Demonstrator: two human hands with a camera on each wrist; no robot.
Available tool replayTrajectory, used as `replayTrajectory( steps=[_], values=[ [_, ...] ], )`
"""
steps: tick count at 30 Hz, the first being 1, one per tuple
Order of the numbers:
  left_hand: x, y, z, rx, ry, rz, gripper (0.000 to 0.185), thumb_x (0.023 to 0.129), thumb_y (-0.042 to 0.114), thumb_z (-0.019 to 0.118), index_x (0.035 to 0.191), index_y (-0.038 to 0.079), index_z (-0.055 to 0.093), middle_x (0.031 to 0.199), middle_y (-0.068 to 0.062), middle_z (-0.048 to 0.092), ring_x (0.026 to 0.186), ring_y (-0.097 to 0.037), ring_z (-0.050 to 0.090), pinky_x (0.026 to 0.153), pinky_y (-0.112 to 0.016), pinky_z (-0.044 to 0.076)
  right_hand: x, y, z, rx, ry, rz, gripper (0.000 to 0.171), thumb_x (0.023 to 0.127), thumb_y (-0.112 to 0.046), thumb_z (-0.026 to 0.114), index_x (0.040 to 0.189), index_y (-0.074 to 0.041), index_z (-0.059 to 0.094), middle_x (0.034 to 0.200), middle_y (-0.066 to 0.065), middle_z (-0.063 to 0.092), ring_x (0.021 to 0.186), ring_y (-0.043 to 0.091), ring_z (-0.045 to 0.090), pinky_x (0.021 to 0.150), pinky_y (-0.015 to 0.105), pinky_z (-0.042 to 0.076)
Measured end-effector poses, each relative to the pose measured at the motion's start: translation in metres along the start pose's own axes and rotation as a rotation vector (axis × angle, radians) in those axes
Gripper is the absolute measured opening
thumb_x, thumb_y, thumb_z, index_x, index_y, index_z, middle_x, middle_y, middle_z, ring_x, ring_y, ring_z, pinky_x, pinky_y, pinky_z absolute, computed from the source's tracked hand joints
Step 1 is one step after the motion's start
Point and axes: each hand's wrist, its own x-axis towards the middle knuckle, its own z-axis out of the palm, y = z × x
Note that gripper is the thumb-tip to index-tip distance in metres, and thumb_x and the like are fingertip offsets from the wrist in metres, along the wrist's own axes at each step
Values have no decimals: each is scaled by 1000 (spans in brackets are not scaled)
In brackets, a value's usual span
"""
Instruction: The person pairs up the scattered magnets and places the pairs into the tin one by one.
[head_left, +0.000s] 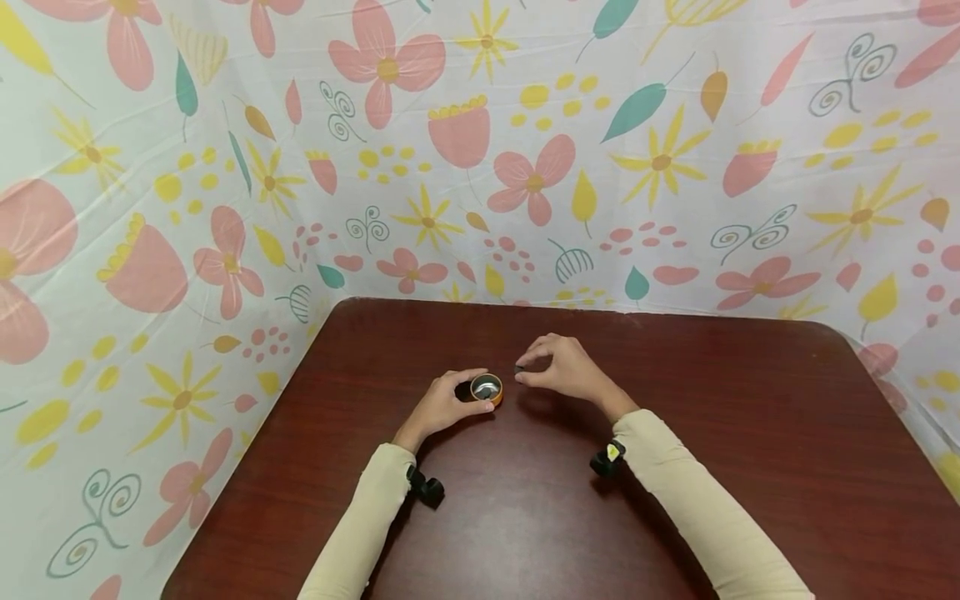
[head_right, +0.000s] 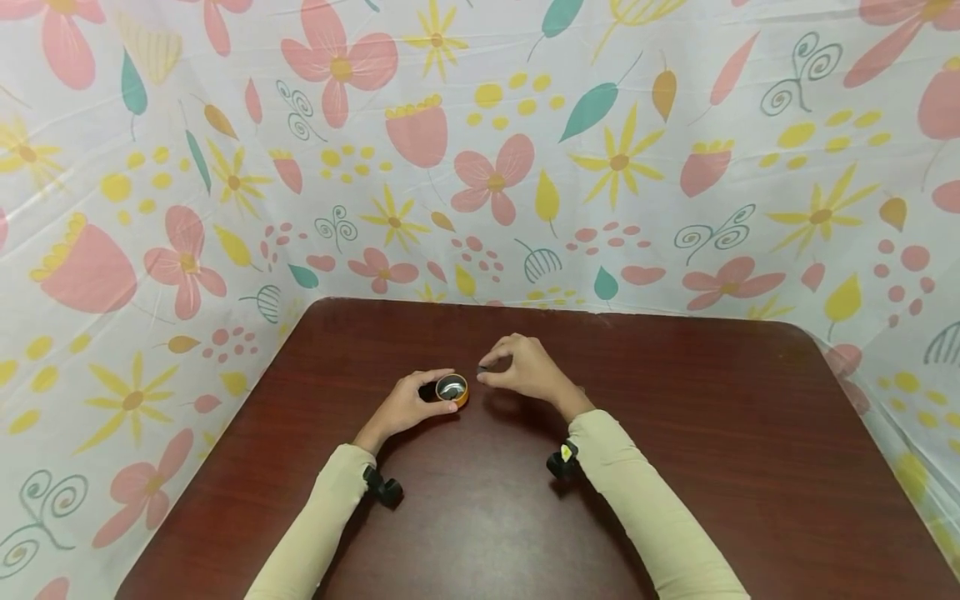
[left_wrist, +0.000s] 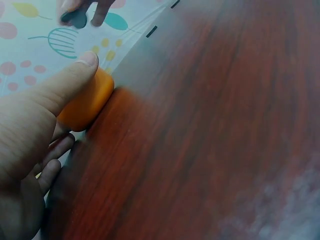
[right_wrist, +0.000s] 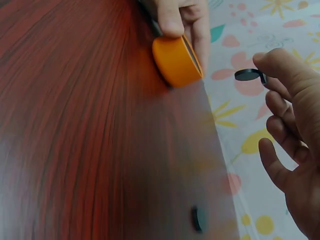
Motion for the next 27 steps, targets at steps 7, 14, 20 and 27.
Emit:
replayTrajectory(
  steps=[7,14,20,27],
  values=[
    [2,1,0,0,-8,0,70,84,50,83,144,23,61,138,4,63,124,-20,55,105,-49,46,14,-4,20,96,-21,31,24,86,-24,85,104,-9,82,99,-6,73,93,14,62,77,41,54],
    [0,0,0,-8,-5,0,67,84,51,82,143,27,62,139,6,62,127,-22,54,106,-51,45,21,-6,39,86,-64,46,21,86,-22,86,104,-13,83,100,-6,73,93,12,63,79,35,54],
    [-1,0,0,-10,-3,3,67,85,49,82,144,26,61,142,5,61,129,-23,53,107,-52,44,22,-7,47,84,-104,61,20,86,-23,86,104,-14,83,99,-6,72,92,13,61,76,33,54],
    [-1,1,0,-9,-3,-9,69,85,50,81,145,24,60,143,4,60,130,-24,52,107,-53,44,22,-4,52,73,-136,70,20,86,-23,86,103,-14,84,100,-6,71,90,15,61,71,29,55]
  ],
)
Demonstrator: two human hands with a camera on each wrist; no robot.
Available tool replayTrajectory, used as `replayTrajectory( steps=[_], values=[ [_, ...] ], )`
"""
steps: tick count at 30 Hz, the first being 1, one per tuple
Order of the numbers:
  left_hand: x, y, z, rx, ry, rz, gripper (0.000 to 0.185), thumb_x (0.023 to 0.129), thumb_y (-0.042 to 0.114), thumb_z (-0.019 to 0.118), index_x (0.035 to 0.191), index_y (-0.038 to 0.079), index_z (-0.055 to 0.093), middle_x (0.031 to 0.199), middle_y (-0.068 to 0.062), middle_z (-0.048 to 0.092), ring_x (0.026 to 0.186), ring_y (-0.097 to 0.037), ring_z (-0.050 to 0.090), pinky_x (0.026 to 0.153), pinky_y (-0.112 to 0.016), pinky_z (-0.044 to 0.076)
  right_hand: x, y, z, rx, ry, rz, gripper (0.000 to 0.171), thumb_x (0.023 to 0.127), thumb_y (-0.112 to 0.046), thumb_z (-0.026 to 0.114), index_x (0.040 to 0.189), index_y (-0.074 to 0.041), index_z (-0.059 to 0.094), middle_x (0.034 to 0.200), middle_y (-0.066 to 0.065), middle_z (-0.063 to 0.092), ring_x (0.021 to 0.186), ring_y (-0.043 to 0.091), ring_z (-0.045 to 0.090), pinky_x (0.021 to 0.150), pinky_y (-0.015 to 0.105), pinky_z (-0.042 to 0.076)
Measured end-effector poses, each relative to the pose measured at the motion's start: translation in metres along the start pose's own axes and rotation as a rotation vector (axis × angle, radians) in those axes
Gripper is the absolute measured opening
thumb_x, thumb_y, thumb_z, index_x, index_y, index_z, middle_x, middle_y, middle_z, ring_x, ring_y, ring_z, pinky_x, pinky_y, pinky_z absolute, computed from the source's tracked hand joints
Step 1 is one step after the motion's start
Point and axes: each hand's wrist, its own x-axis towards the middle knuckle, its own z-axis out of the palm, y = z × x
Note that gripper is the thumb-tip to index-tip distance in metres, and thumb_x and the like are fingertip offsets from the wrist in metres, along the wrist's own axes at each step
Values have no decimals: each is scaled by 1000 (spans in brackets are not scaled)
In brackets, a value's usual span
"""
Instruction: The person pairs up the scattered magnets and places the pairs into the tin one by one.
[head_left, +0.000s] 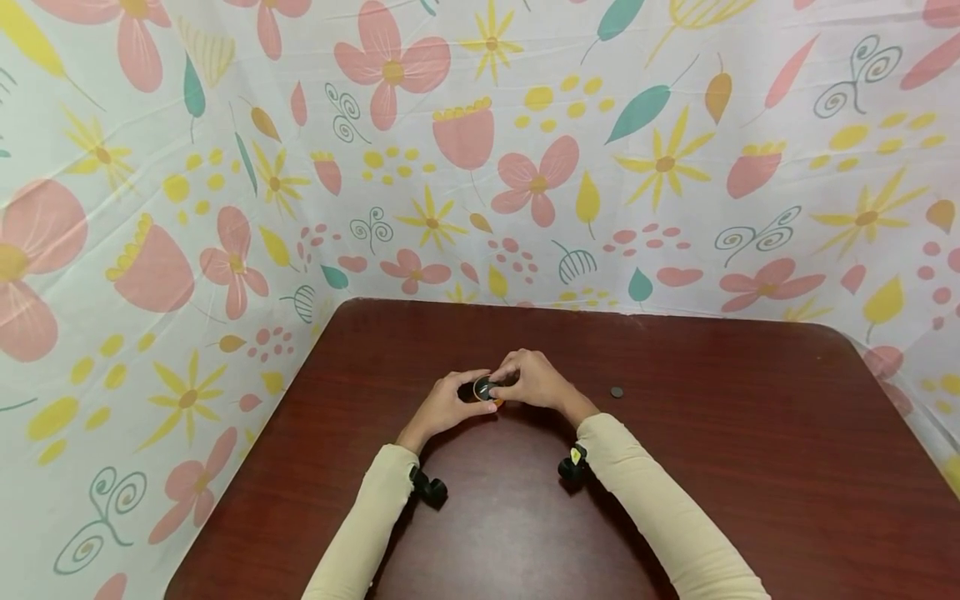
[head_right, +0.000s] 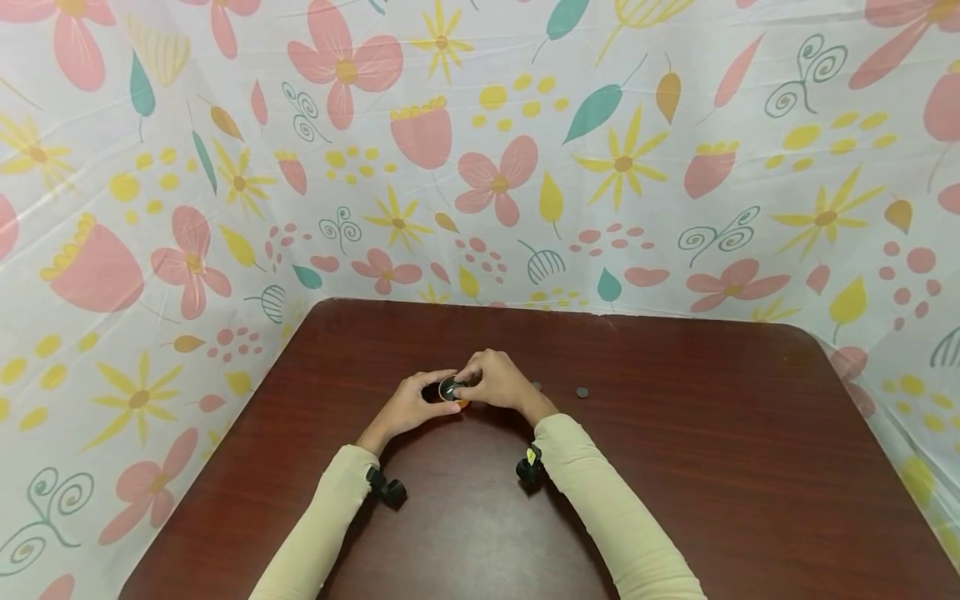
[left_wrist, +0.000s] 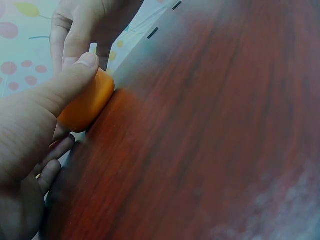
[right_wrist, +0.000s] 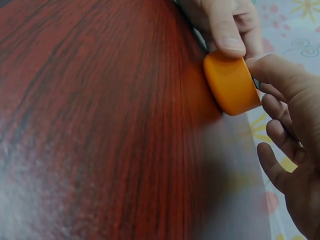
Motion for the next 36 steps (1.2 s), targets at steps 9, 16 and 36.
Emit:
replayTrajectory(
  steps=[9,16,36],
  values=[
    [0,1,-1,-13,-8,-9,71,85,49,82,145,20,60,145,2,59,134,-26,50,110,-54,42,-1,3,3,-30,21,-4,24,84,-27,87,103,-14,84,100,-5,71,89,12,61,72,30,53],
    [0,3,-2,-22,-6,-8,71,85,47,83,146,18,59,145,2,59,134,-25,50,110,-53,41,-7,2,-4,-10,68,-1,27,90,-31,81,111,-14,81,102,-3,68,90,14,64,79,35,57],
    [4,38,-5,-36,65,107,60,92,48,75,144,23,59,142,6,58,134,-27,50,105,-54,46,-86,12,-83,-145,205,126,28,95,-31,76,116,-13,78,106,-1,69,84,15,60,72,36,49]
  ],
)
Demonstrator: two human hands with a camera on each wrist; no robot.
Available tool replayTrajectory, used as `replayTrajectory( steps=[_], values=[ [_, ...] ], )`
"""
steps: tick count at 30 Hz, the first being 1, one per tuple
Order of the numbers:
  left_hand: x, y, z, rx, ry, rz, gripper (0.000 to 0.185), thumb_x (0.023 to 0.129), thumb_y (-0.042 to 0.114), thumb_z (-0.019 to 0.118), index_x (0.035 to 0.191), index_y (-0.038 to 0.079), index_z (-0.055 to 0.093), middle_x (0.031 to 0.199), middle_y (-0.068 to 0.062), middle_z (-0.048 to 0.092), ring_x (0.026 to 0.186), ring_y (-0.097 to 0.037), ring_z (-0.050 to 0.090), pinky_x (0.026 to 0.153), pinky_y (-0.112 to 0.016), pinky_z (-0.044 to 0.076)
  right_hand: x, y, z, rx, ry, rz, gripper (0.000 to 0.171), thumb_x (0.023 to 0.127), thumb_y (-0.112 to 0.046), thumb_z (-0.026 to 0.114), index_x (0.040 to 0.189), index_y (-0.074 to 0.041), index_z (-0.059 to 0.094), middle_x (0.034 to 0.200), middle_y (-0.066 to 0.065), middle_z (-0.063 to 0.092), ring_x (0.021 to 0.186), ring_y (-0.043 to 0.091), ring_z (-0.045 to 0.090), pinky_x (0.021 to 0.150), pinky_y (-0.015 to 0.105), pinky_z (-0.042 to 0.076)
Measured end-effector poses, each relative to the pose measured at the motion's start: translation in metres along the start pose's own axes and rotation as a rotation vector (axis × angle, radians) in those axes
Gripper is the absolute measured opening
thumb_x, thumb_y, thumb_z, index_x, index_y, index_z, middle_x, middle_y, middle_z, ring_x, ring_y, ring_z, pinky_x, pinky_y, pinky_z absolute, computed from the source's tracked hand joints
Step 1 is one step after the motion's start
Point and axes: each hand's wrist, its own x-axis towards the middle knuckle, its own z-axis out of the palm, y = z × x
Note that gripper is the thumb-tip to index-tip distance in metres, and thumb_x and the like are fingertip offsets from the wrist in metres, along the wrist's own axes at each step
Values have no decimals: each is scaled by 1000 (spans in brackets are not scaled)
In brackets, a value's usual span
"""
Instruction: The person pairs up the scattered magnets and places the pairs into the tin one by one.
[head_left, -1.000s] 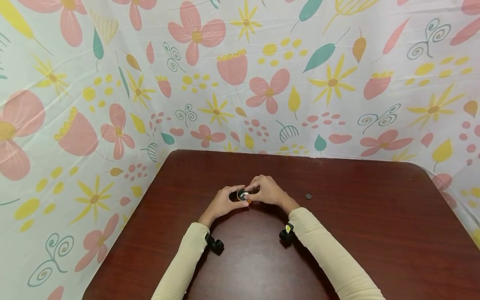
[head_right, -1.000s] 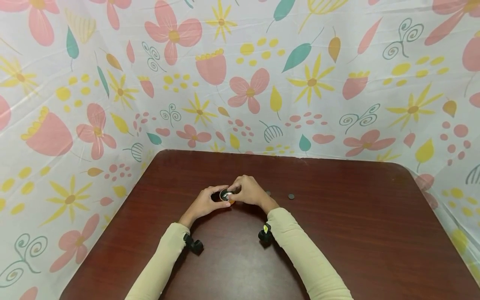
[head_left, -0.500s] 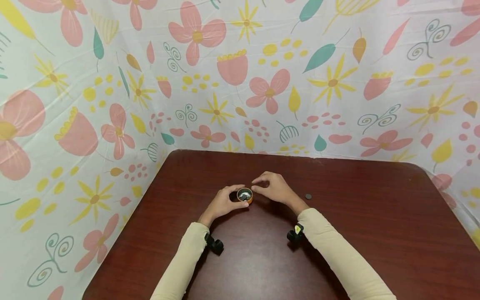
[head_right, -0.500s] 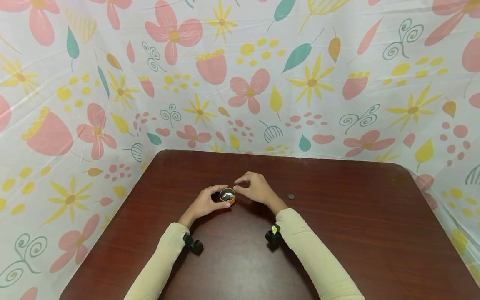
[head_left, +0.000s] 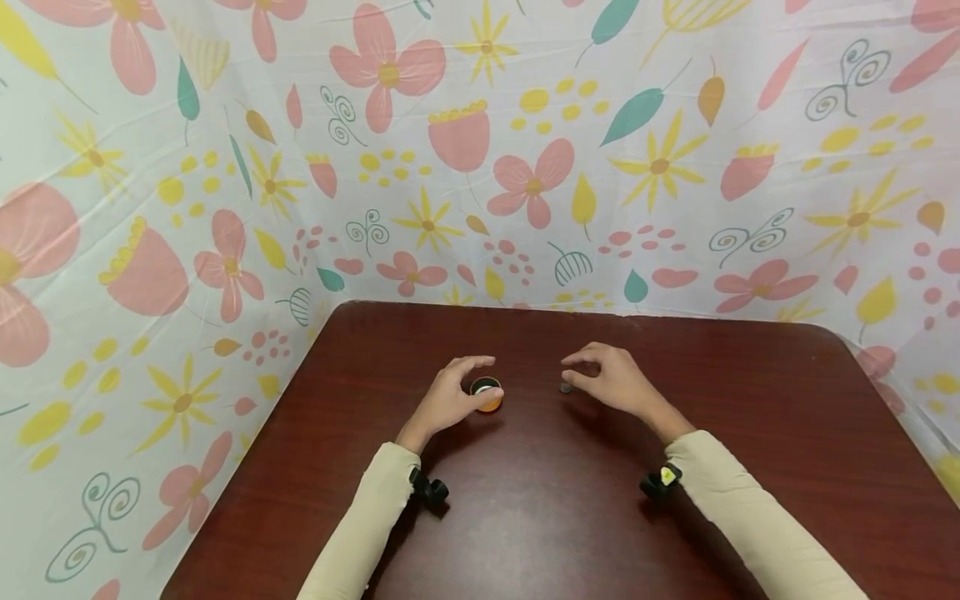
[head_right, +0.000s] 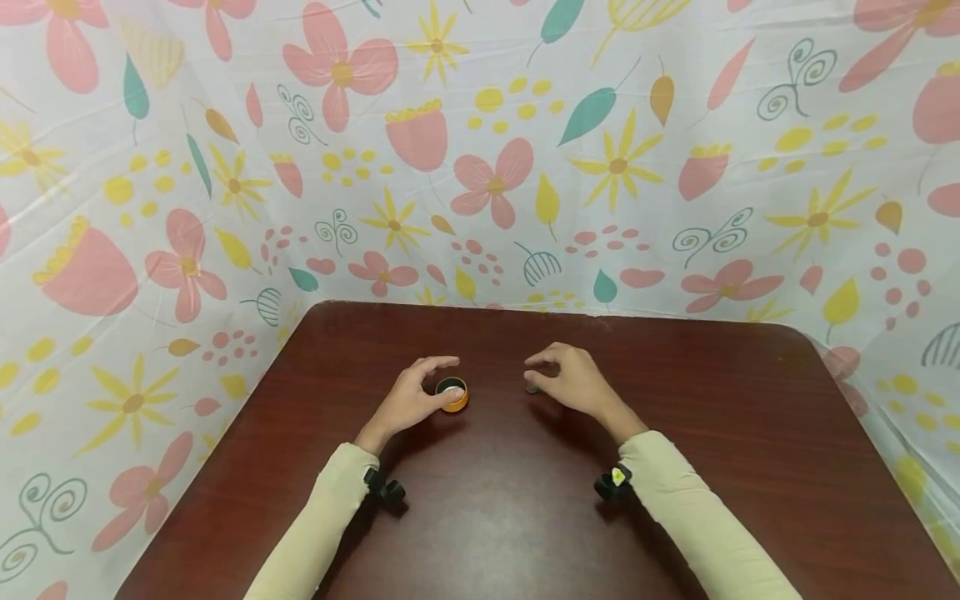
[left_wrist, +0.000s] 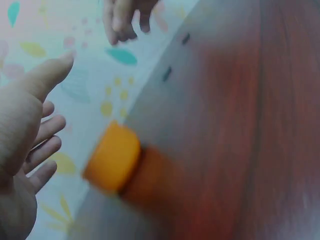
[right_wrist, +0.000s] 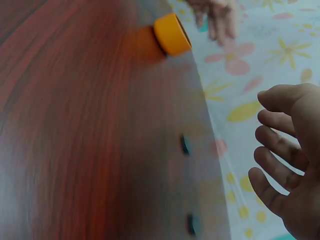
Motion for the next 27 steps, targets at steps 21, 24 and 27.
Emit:
replayTrajectory(
  steps=[21,24,27],
  values=[
    [39,44,75,22,-182,72,54,100,40,67,146,15,56,144,-1,56,130,-17,55,104,-34,49,-47,52,-38,-132,9,111,43,87,-31,84,119,-4,76,110,13,71,102,32,69,84,51,56],
    [44,37,86,44,-166,50,52,101,38,66,145,12,58,144,0,56,130,-16,55,104,-33,48,-47,59,-32,-120,5,118,41,87,-30,84,117,-4,77,105,10,71,97,28,69,82,48,57],
    [49,34,94,88,-144,30,48,101,36,66,143,13,60,144,0,56,131,-18,54,106,-36,47,-47,64,-28,-111,4,126,38,87,-29,84,116,-5,78,102,7,71,94,25,69,81,45,57]
  ],
)
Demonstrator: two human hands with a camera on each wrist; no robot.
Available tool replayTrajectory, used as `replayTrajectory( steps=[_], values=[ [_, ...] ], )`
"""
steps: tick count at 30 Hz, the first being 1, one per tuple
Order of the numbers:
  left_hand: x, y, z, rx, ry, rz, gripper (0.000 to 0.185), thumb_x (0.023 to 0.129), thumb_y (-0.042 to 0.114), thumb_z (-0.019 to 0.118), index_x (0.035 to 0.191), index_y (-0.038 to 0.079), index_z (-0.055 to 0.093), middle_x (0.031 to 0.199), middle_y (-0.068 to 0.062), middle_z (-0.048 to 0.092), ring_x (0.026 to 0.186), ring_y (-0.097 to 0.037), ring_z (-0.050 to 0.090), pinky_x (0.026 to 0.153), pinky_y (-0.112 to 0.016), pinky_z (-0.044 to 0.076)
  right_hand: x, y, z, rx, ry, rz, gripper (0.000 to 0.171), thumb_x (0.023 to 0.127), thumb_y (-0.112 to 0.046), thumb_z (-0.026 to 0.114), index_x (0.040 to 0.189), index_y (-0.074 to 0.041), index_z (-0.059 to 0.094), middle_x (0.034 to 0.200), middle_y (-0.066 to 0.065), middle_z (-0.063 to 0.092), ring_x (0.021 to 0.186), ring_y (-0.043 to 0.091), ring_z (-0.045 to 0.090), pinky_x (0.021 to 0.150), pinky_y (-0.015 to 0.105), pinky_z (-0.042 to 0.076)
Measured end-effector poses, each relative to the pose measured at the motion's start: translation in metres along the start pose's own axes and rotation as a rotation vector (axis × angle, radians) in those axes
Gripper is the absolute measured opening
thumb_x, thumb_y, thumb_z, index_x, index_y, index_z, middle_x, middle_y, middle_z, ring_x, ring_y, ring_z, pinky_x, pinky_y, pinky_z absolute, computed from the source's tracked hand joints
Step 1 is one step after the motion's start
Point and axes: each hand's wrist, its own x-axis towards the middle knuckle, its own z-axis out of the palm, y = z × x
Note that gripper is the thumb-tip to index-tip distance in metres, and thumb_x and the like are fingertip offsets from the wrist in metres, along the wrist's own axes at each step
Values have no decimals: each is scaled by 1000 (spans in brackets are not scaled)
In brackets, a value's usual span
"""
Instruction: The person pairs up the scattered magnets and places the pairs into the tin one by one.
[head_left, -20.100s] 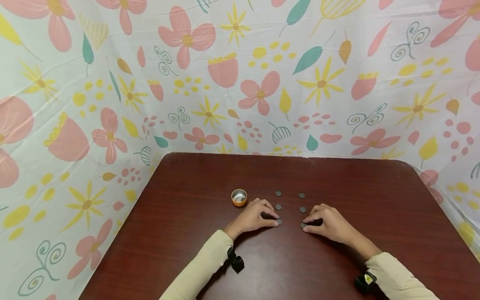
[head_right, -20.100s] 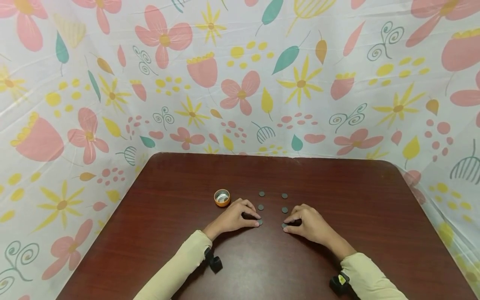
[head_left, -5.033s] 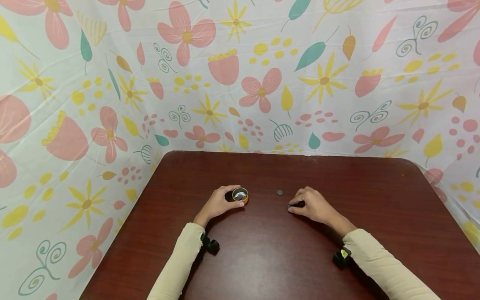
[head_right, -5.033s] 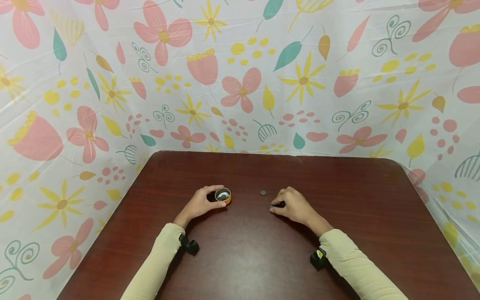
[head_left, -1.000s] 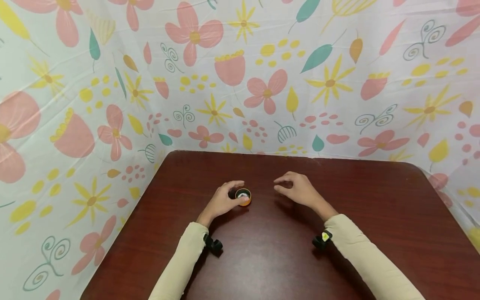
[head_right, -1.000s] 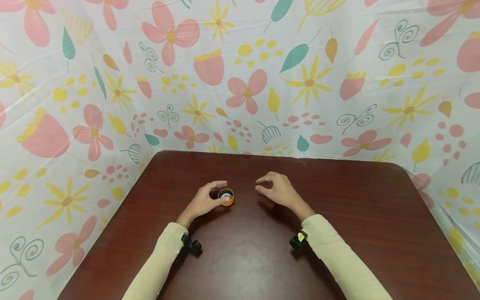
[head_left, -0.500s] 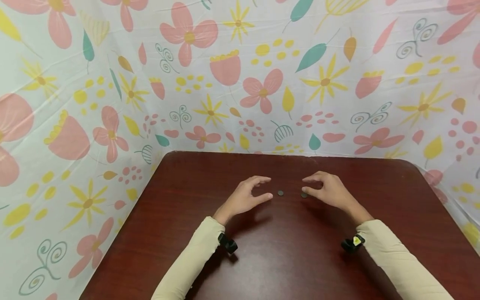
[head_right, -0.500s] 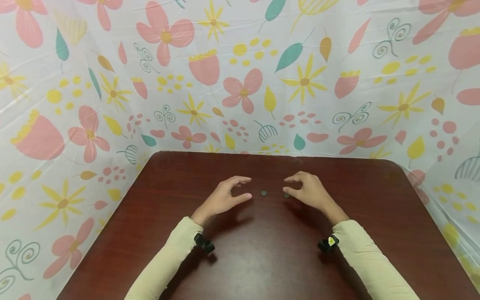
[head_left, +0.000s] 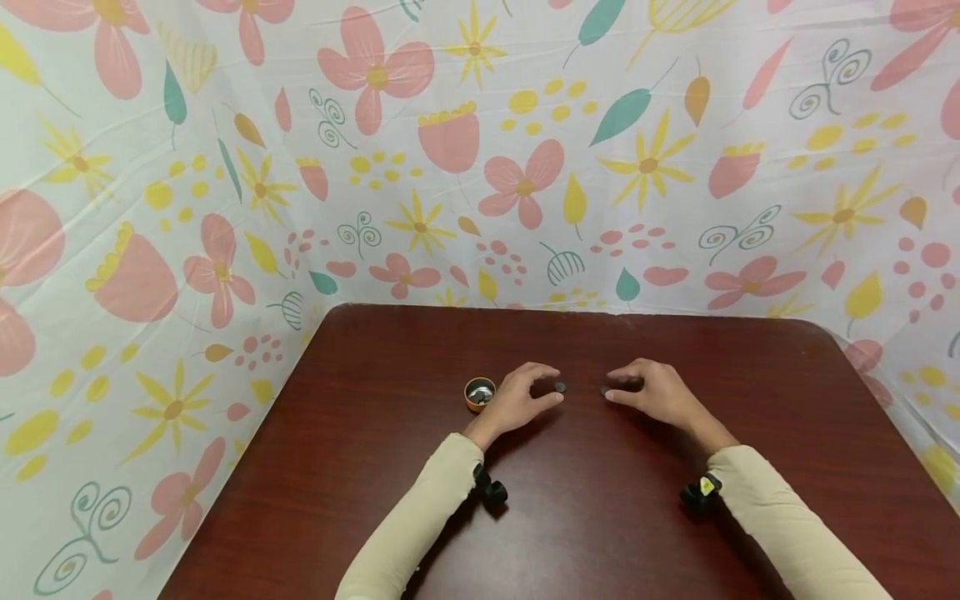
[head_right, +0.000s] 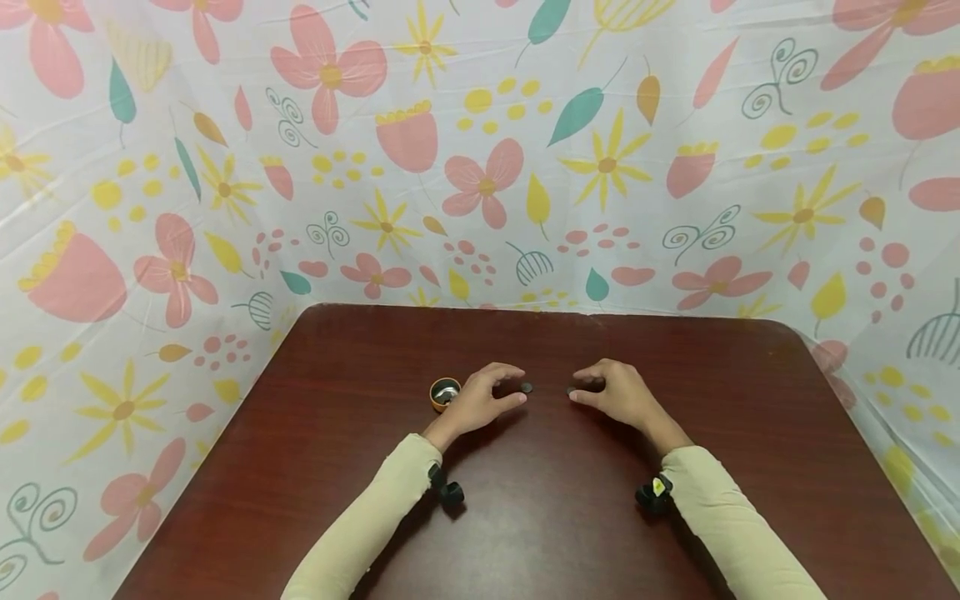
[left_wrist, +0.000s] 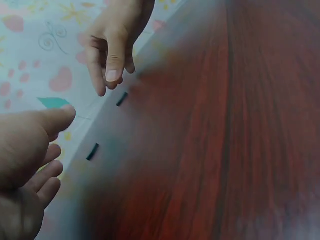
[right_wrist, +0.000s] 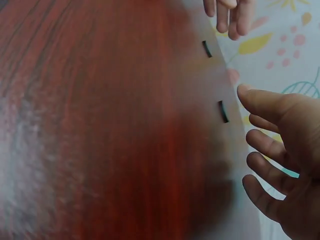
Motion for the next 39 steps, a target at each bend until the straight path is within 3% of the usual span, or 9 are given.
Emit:
replayTrajectory(
  steps=[14,21,29,39],
  values=[
    [14,-10,18,117,43,-70,35,103,27,64,135,13,68,141,-4,57,131,-25,50,110,-41,42,0,4,6,-23,-12,13,24,89,-23,82,108,-9,82,99,6,70,92,25,66,80,45,54],
    [16,-11,19,94,71,-87,27,101,25,68,124,12,75,141,-4,59,132,-27,50,113,-46,39,0,6,7,-18,-15,17,20,89,-22,82,106,-11,83,100,6,71,95,28,66,85,52,54],
    [17,-10,22,111,88,-87,23,99,26,71,118,16,79,137,-1,61,127,-24,52,107,-42,43,3,5,13,10,-15,1,18,88,-23,84,102,-13,84,96,2,71,92,24,67,82,46,54],
    [19,-6,26,158,96,-69,20,97,29,74,114,21,81,133,0,63,120,-22,52,109,-47,37,8,0,20,11,-18,-47,16,88,-20,83,102,-14,84,94,-1,73,91,22,67,81,45,55]
  ],
)
